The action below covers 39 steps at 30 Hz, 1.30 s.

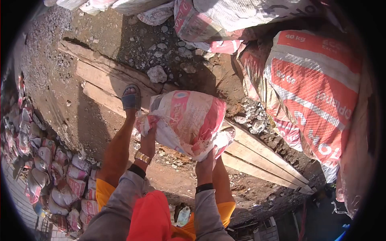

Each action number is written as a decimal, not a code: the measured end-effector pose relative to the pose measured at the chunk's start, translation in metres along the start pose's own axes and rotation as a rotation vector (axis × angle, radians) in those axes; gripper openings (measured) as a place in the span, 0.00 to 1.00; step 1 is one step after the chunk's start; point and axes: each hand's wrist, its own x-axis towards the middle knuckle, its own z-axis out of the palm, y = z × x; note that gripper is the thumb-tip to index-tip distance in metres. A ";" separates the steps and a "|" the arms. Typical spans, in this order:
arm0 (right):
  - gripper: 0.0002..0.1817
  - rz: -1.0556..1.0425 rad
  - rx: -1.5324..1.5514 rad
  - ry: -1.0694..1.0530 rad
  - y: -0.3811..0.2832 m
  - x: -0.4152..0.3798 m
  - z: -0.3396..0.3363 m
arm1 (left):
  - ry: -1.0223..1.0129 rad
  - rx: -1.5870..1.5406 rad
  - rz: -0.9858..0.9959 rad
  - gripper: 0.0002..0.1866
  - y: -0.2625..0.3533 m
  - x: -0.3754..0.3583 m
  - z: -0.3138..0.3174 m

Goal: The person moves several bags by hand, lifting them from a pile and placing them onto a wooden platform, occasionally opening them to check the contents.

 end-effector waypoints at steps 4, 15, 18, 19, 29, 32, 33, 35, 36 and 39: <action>0.22 -0.072 0.002 0.067 0.024 -0.095 -0.042 | 0.184 -0.754 -0.214 0.22 0.005 -0.040 0.013; 0.27 0.478 0.476 0.151 -0.066 -0.232 -0.128 | 0.016 -0.442 0.073 0.21 0.172 -0.065 -0.104; 0.26 0.304 0.141 0.039 -0.154 -0.280 -0.182 | -0.077 -0.301 0.245 0.21 0.229 -0.161 -0.106; 0.26 0.227 0.008 -0.013 -0.171 -0.298 -0.199 | -0.114 -0.226 0.312 0.21 0.251 -0.195 -0.112; 0.19 -0.878 0.957 0.514 -0.418 -0.394 -0.361 | 0.394 0.019 1.446 0.25 0.653 -0.341 -0.242; 0.19 -1.070 0.996 0.609 -0.484 -0.405 -0.414 | 0.436 -0.048 1.619 0.23 0.754 -0.377 -0.267; 0.19 -1.123 0.998 0.623 -0.503 -0.402 -0.429 | 0.445 -0.054 1.622 0.23 0.780 -0.390 -0.269; 0.19 -1.191 1.001 0.657 -0.530 -0.389 -0.448 | 0.060 -0.618 1.319 0.22 0.818 -0.396 -0.266; 0.20 -1.202 0.993 0.669 -0.538 -0.380 -0.452 | 0.051 -0.608 1.298 0.22 0.821 -0.378 -0.262; 0.21 -1.194 0.968 0.698 -0.561 -0.336 -0.456 | 0.425 -0.161 1.780 0.20 0.836 -0.307 -0.237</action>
